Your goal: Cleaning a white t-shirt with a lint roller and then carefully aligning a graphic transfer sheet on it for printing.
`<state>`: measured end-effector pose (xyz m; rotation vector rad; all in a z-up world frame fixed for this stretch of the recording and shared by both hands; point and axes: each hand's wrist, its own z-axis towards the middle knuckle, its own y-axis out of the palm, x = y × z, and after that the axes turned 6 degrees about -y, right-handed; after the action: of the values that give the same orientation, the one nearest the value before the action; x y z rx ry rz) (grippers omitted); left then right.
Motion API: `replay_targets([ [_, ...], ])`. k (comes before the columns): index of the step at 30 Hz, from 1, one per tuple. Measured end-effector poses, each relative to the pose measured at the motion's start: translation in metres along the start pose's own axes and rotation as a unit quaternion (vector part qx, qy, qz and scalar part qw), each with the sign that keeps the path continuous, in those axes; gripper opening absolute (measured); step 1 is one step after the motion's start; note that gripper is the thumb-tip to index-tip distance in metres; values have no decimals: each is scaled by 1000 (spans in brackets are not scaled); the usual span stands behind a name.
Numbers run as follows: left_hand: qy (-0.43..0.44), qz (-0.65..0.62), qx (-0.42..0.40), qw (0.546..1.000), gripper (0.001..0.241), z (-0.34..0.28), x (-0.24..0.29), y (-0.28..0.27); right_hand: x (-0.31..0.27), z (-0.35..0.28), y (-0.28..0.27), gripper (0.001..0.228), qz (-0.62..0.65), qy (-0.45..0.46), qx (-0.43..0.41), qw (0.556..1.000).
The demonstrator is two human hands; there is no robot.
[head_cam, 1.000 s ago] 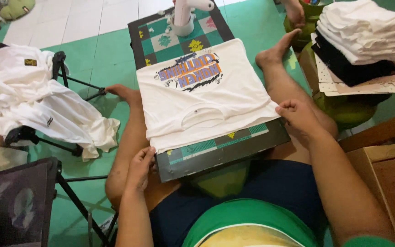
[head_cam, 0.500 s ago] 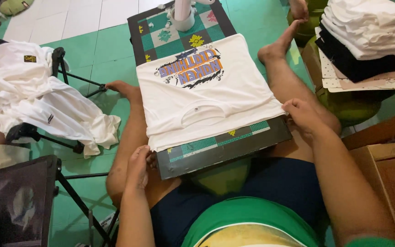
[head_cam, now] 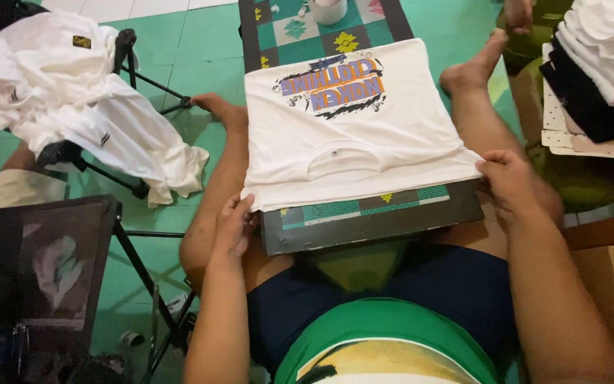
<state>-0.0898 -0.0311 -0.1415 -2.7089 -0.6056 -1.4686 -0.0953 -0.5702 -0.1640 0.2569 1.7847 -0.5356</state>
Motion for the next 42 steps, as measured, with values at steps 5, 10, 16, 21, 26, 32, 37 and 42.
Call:
replay_targets([
  [5,-38,-41,-6,998,36,7,-10,-11,-12,-8,0,8,-21,10,-6,1000],
  [10,81,160,10,984,27,-25,11,10,-8,1,0,6,-154,-117,-30,981],
  [16,379,383,50,841,41,-37,32,20,-45,10,5,27,-357,-468,-50,807],
  [21,537,484,15,691,19,-10,36,10,-62,8,10,29,-527,-412,-127,732],
  [26,557,498,68,661,14,-16,44,15,-69,5,17,24,-399,-407,-43,820],
  [32,650,465,132,586,16,-6,43,3,-59,23,-10,3,-302,-547,43,780],
  [37,597,522,38,608,17,-52,43,1,-63,-31,-18,12,-302,-553,11,776],
  [42,517,554,-38,651,10,-60,43,1,-64,-44,-18,25,-356,-268,-117,888],
])
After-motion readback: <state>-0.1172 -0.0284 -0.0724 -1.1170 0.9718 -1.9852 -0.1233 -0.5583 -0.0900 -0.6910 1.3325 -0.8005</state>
